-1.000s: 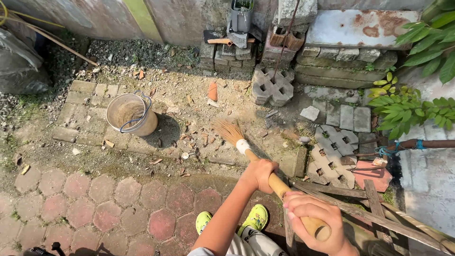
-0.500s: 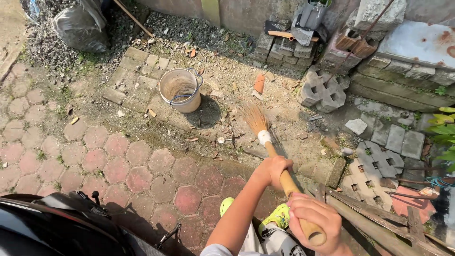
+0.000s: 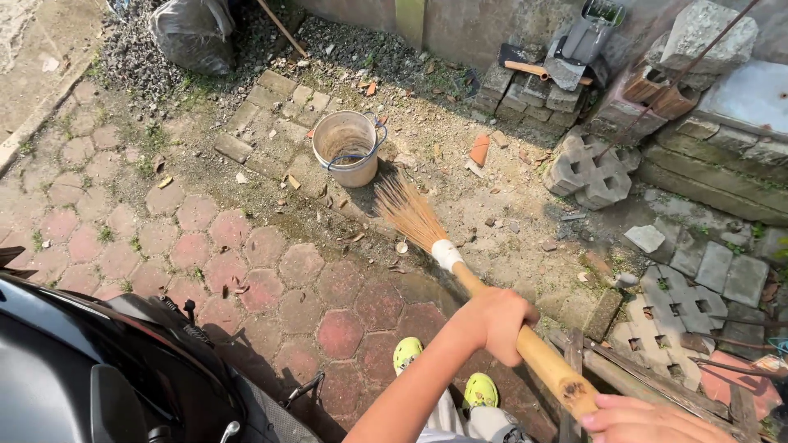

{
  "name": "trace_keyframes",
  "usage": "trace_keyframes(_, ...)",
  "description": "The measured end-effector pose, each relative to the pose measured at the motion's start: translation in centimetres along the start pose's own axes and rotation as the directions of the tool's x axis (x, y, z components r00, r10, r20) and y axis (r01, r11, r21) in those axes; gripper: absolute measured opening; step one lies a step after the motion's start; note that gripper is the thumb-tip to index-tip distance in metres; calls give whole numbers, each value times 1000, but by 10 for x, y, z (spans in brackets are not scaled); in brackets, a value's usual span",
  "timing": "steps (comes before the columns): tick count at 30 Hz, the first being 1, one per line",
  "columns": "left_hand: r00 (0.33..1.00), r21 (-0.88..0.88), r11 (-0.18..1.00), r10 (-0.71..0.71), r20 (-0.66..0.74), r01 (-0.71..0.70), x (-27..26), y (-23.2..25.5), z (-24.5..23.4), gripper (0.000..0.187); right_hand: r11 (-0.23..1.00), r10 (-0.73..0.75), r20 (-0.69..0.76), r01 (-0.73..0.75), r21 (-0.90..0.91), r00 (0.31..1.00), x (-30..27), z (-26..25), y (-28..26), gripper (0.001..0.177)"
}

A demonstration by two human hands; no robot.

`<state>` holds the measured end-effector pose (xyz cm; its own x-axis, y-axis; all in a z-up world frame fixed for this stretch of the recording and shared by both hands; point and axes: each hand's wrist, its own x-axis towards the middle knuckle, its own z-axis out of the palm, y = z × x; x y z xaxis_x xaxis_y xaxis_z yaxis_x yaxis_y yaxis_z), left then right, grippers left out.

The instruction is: Sweeping dirt and debris from an outdoor paved area using different types of brooms.

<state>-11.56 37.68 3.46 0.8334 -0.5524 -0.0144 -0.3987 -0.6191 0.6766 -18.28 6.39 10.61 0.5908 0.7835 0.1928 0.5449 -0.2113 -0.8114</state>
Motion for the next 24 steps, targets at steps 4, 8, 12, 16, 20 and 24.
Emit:
trace_keyframes(4, 981, -263, 954, 99, -169, -142, 15, 35, 50, 26, 998, 64, 240, -59, -26, 969, -62, -6, 32, 33)
trace_keyframes(8, 931, -249, 950, 93, -352, -189, 16, 24, 117, 30, 981, -38, -297, -21, -193, 954, 1, 64, -31, 11)
trace_keyframes(12, 978, -108, 990, -113, -174, 95, -27, -8, 138, 32, 999, 34, -499, -44, -9, 866, 7, 80, -45, 10)
trace_keyframes(16, 937, 68, 942, -315, -154, 328, -71, -5, 125, 30, 950, 149, -570, 44, 309, 808, -17, 78, -31, 8)
trace_keyframes(20, 934, 20, 958, -275, -227, 287, -71, 35, 100, 36, 931, -95, -383, 218, 293, 919, -34, 32, -29, 7)
trace_keyframes(24, 962, -44, 989, -150, -227, 143, -50, 67, 101, 37, 984, -117, 45, 110, 142, 992, -90, 11, 6, 12)
